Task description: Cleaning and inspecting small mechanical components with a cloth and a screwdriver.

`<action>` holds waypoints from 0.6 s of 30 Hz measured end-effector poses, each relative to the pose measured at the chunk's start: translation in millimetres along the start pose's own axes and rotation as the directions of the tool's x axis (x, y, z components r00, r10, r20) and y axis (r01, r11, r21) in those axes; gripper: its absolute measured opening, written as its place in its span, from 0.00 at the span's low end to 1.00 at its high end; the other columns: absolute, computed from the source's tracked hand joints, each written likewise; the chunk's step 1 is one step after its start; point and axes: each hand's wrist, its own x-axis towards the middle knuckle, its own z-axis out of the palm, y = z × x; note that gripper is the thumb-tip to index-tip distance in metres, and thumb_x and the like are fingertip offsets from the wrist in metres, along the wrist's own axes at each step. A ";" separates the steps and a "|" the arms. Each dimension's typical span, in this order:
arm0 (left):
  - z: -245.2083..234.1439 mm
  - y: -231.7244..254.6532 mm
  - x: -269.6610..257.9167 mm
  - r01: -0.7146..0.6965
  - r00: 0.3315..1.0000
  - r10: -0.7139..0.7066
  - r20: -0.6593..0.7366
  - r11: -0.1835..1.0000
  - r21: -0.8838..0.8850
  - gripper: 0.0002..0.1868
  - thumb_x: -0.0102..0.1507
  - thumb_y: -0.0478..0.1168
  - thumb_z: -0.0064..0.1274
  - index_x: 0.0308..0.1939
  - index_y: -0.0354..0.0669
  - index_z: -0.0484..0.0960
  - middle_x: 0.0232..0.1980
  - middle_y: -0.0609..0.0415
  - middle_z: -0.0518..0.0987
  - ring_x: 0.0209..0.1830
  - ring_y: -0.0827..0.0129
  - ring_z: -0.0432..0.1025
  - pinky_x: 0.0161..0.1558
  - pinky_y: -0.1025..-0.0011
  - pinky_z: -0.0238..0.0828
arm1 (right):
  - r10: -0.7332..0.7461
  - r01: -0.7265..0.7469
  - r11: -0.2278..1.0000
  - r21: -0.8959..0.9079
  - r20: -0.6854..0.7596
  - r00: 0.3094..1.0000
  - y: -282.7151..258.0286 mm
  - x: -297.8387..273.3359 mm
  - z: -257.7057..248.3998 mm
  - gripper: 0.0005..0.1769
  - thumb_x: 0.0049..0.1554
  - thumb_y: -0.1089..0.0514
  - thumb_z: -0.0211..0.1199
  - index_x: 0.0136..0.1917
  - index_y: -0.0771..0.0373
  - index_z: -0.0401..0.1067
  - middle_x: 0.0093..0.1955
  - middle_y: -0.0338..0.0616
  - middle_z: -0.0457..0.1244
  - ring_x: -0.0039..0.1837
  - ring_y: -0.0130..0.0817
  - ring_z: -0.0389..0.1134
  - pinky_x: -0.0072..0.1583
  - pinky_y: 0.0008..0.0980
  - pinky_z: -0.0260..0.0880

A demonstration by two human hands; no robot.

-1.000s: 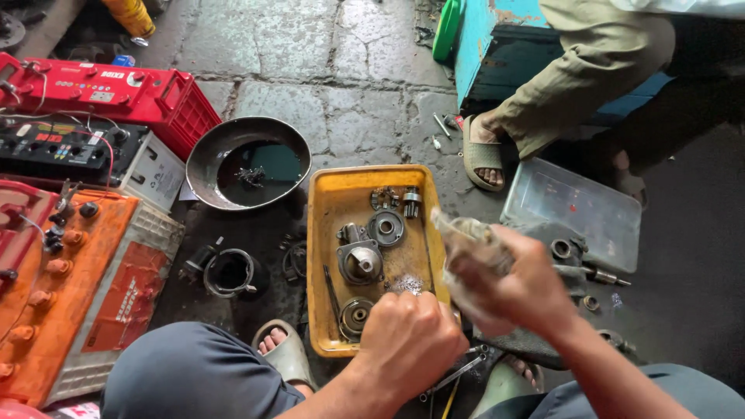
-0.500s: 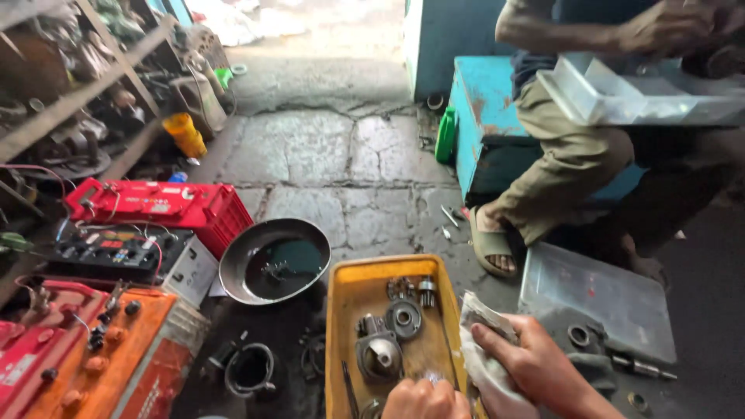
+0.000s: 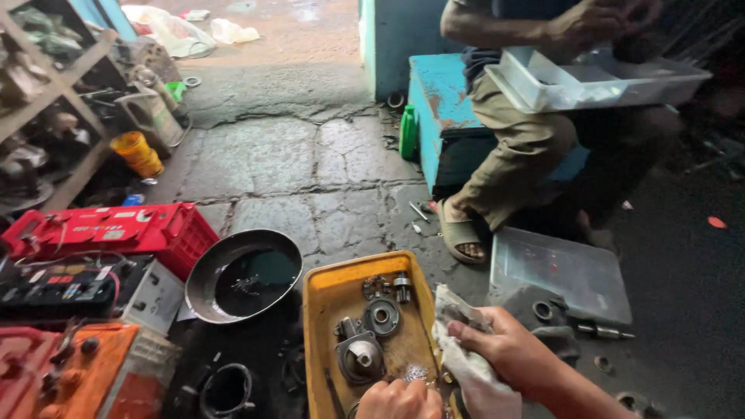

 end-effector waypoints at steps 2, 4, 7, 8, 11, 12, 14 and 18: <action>-7.5 2.6 4.9 -0.013 0.999 0.013 -0.030 1.000 -0.007 0.11 0.42 0.46 0.55 0.13 0.53 0.68 0.15 0.62 0.66 0.12 0.75 0.69 0.12 0.72 0.57 | 0.010 -0.009 1.000 0.025 -0.053 0.999 2.9 2.6 2.6 0.17 0.54 0.50 0.66 0.47 0.67 0.77 0.38 0.41 0.72 0.38 0.25 0.69 0.41 0.28 0.70; -10.1 3.8 6.3 -0.016 0.998 0.015 -0.061 1.000 -0.012 0.11 0.39 0.47 0.54 0.12 0.54 0.67 0.14 0.64 0.66 0.11 0.76 0.68 0.11 0.73 0.56 | 0.022 -0.017 0.999 0.042 -0.099 0.995 6.4 3.4 4.5 0.17 0.55 0.50 0.67 0.47 0.67 0.76 0.38 0.41 0.72 0.38 0.25 0.69 0.42 0.28 0.70; -3.4 -0.3 0.7 0.004 0.998 -0.004 -0.063 1.000 0.003 0.12 0.38 0.49 0.54 0.11 0.53 0.66 0.13 0.63 0.65 0.09 0.77 0.67 0.09 0.73 0.55 | -0.031 0.032 0.997 0.066 -0.020 0.999 6.6 2.1 9.1 0.19 0.57 0.50 0.67 0.44 0.72 0.78 0.36 0.43 0.70 0.36 0.26 0.66 0.39 0.29 0.67; 1.8 -2.9 -2.7 -0.004 1.000 0.004 -0.024 1.000 0.028 0.13 0.38 0.48 0.55 0.10 0.53 0.66 0.12 0.63 0.65 0.09 0.77 0.67 0.09 0.73 0.55 | -0.062 0.062 0.997 0.036 0.014 0.998 2.9 -1.2 11.3 0.19 0.57 0.50 0.67 0.44 0.71 0.78 0.37 0.42 0.70 0.37 0.25 0.66 0.40 0.29 0.68; 10.9 -11.0 -8.4 -0.046 0.999 0.046 0.004 0.997 0.063 0.12 0.38 0.48 0.55 0.11 0.54 0.67 0.12 0.64 0.65 0.08 0.78 0.67 0.09 0.72 0.55 | -0.107 0.108 0.994 -0.002 0.104 0.989 -8.4 -8.4 12.1 0.17 0.56 0.51 0.68 0.46 0.69 0.79 0.38 0.39 0.71 0.39 0.22 0.67 0.42 0.26 0.69; 12.4 -13.8 -10.4 -0.084 0.996 0.084 -0.007 0.994 0.071 0.12 0.38 0.48 0.55 0.11 0.54 0.67 0.12 0.65 0.65 0.07 0.78 0.66 0.09 0.71 0.55 | -0.119 0.121 0.993 -0.008 0.154 0.981 -11.8 -11.0 12.1 0.15 0.55 0.52 0.68 0.48 0.66 0.80 0.39 0.37 0.71 0.40 0.21 0.67 0.44 0.25 0.70; 10.1 -12.9 -9.4 -0.080 0.997 0.080 0.020 0.996 0.040 0.12 0.39 0.48 0.56 0.12 0.54 0.67 0.12 0.64 0.65 0.08 0.78 0.67 0.08 0.72 0.55 | -0.108 0.110 0.994 -0.010 0.135 0.985 -6.4 -6.8 11.8 0.15 0.55 0.52 0.68 0.49 0.66 0.80 0.39 0.37 0.72 0.40 0.21 0.68 0.44 0.25 0.70; 10.2 -5.9 -7.9 -0.070 0.997 0.069 0.033 0.997 0.023 0.13 0.39 0.48 0.56 0.12 0.53 0.67 0.13 0.63 0.66 0.09 0.77 0.68 0.07 0.73 0.56 | -0.085 0.085 0.996 0.004 0.044 0.995 4.3 2.0 9.7 0.17 0.57 0.51 0.66 0.46 0.69 0.80 0.37 0.38 0.71 0.37 0.21 0.67 0.41 0.26 0.68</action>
